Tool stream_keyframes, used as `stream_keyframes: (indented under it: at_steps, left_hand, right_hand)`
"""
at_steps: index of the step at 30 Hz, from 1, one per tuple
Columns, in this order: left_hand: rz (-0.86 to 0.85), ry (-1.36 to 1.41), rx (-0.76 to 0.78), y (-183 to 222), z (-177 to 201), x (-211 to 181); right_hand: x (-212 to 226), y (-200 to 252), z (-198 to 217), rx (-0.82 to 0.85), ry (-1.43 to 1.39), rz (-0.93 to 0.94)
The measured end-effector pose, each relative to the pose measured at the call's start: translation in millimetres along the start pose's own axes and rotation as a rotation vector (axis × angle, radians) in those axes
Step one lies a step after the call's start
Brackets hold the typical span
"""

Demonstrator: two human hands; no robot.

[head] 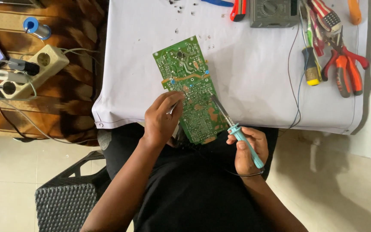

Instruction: A person is soldering components onto a printed circuit board at a repair bench.

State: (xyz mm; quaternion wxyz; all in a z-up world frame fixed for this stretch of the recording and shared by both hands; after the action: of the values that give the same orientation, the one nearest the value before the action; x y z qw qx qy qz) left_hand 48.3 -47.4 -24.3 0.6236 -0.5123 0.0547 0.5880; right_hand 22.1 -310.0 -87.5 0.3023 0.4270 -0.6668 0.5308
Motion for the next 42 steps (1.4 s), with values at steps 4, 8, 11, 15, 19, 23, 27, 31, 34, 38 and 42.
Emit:
stream_keyframes:
  at_steps: [4, 8, 11, 15, 19, 23, 27, 31, 34, 38, 42]
  left_hand:
    - [-0.01, -0.006, 0.001, -4, 3, -5]
    - [-0.014, 0.022, 0.03, -2, 2, -4]
    - [-0.018, 0.002, 0.035, -1, 0, -4]
    - [-0.027, -0.019, 0.043, 2, -3, 0]
    - [-0.044, -0.02, 0.03, -5, -1, -4]
    - [-0.018, 0.007, 0.002, -8, 3, -3]
    - [-0.02, 0.016, -0.031, -18, 10, -8]
    - [-0.037, 0.004, -0.054, -45, 7, -27]
    - [-0.058, 0.005, -0.043, -55, 6, -29]
    - [-0.066, 0.002, 0.008, -56, 11, -31]
    - [-0.05, -0.025, 0.086, -41, 13, -22]
  right_hand:
    - [-1, 1, 2, -0.019, -0.035, -0.013]
    - [1, 0, -2, -0.01, -0.038, -0.004]
    - [1, 0, -2, -0.01, -0.047, -0.006]
    - [0, 0, -1, -0.008, -0.033, 0.005]
    - [7, -4, -5, -0.023, -0.033, 0.007]
    - [7, -3, -3, -0.033, -0.038, 0.011]
    - [6, -4, -3, -0.039, -0.049, 0.012]
    - [7, -2, -1, -0.043, -0.032, 0.002]
    - [8, -1, 1, -0.056, -0.041, 0.002]
    - [8, 1, 8, -0.083, -0.005, 0.009]
    - [6, 4, 9, -0.068, -0.006, 0.002]
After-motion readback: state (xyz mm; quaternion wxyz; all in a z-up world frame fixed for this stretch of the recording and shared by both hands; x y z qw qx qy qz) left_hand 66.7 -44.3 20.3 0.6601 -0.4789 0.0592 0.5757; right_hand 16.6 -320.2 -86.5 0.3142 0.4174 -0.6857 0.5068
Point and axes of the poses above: each hand's wrist, its own y-axis away from the middle knuckle, its own z-axis out of the back of the hand, x = y × z, the point moved 5 cm from there along -y, towards the middle knuckle, and after that the axes turned 5 degrees about z, right-handed, at the moved point
